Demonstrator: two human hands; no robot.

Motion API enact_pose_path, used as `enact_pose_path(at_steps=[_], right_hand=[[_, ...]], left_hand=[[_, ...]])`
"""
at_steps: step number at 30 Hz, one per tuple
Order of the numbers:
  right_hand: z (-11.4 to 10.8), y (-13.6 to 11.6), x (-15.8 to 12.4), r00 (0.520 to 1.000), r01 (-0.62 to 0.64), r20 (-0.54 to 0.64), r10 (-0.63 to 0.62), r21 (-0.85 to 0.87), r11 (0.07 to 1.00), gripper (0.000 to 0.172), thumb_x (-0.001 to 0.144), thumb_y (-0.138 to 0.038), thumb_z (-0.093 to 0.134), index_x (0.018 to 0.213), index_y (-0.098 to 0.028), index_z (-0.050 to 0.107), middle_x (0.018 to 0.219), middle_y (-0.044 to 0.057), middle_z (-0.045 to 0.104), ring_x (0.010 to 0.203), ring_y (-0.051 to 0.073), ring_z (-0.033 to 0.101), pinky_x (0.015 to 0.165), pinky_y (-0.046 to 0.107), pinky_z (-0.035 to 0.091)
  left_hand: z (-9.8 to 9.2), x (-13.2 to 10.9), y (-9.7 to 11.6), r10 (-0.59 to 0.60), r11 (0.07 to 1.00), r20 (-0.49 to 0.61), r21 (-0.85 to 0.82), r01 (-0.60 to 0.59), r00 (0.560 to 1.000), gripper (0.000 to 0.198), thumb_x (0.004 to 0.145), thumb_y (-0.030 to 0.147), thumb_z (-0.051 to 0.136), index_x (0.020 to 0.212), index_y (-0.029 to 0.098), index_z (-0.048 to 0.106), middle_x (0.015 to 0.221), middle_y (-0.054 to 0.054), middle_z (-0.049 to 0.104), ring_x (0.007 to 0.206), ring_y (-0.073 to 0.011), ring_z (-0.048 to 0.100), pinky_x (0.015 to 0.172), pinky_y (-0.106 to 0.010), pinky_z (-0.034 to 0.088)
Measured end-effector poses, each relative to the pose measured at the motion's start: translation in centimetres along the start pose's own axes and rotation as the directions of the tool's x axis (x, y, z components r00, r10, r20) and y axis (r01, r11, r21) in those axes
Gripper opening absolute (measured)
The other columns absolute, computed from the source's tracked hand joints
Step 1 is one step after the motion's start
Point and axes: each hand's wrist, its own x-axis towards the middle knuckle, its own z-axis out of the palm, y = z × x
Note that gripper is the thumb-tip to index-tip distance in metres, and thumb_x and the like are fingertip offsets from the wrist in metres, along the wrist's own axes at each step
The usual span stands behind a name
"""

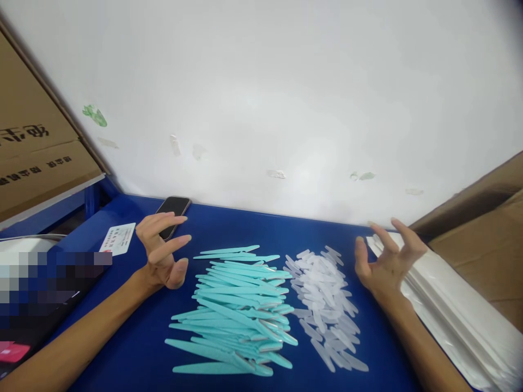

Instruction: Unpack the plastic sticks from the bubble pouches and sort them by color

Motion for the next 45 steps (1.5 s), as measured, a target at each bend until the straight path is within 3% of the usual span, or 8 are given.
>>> enact_pose_path(at_steps=[3, 11, 22, 32, 45], right_hand=[[0.1, 0.1, -0.1, 1.0, -0.009, -0.003, 0.009, -0.007, 1.0, 0.059, 0.088, -0.021, 0.072, 0.143, -0.028, 0.051, 0.144, 0.016, 0.047, 0.128, 0.04, 0.05, 0.104, 0.06, 0.042], [0.3, 0.0, -0.1, 0.999, -0.047, 0.002, 0.047, 0.017, 0.999, 0.053, 0.089, -0.023, 0.07, 0.139, -0.025, 0.052, 0.14, 0.016, 0.052, 0.126, 0.038, 0.054, 0.102, 0.055, 0.042], [0.5, -0.4, 0.1, 0.993, -0.111, 0.054, 0.107, 0.076, 0.991, 0.041, 0.095, -0.024, 0.06, 0.135, -0.024, 0.053, 0.133, 0.016, 0.056, 0.123, 0.034, 0.055, 0.101, 0.054, 0.042], [0.9, -1.3, -0.1, 0.982, -0.152, 0.128, 0.139, 0.095, 0.984, 0.033, 0.099, -0.023, 0.05, 0.131, -0.021, 0.057, 0.123, 0.015, 0.059, 0.114, 0.032, 0.056, 0.096, 0.05, 0.042], [1.4, -1.6, -0.3, 0.983, -0.148, 0.131, 0.13, 0.135, 0.98, 0.031, 0.1, -0.023, 0.046, 0.128, -0.021, 0.058, 0.118, 0.014, 0.058, 0.109, 0.031, 0.056, 0.095, 0.051, 0.044]], left_hand=[[-0.2, 0.6, 0.7, 0.044, 0.999, -0.135, 0.036, -0.039, 0.99, 0.033, 0.087, 0.062, 0.047, 0.095, 0.03, 0.051, 0.104, -0.009, 0.06, 0.106, -0.0391, 0.054, 0.09, -0.07, 0.039], [-0.6, 2.8, 2.3, 0.263, 0.962, -0.217, -0.019, -0.274, 0.94, 0.032, 0.085, 0.04, 0.052, 0.117, 0.034, 0.052, 0.12, -0.01, 0.06, 0.106, -0.0372, 0.057, 0.085, -0.064, 0.045], [-1.0, 3.5, 3.1, 0.313, 0.949, -0.154, 0.004, -0.317, 0.937, 0.034, 0.083, 0.029, 0.053, 0.116, 0.029, 0.055, 0.117, -0.011, 0.062, 0.104, -0.035, 0.06, 0.088, -0.06, 0.046], [-1.4, 4.1, 2.8, 0.291, 0.956, -0.11, 0.07, -0.284, 0.95, 0.034, 0.086, 0.023, 0.052, 0.12, 0.025, 0.055, 0.113, -0.012, 0.063, 0.104, -0.0337, 0.059, 0.089, -0.053, 0.042], [-1.8, 4.1, 3.9, 0.407, 0.91, -0.034, 0.1, -0.402, 0.913, 0.04, 0.085, 0.023, 0.052, 0.125, 0.027, 0.052, 0.114, -0.012, 0.062, 0.104, -0.0327, 0.06, 0.09, -0.054, 0.044]])
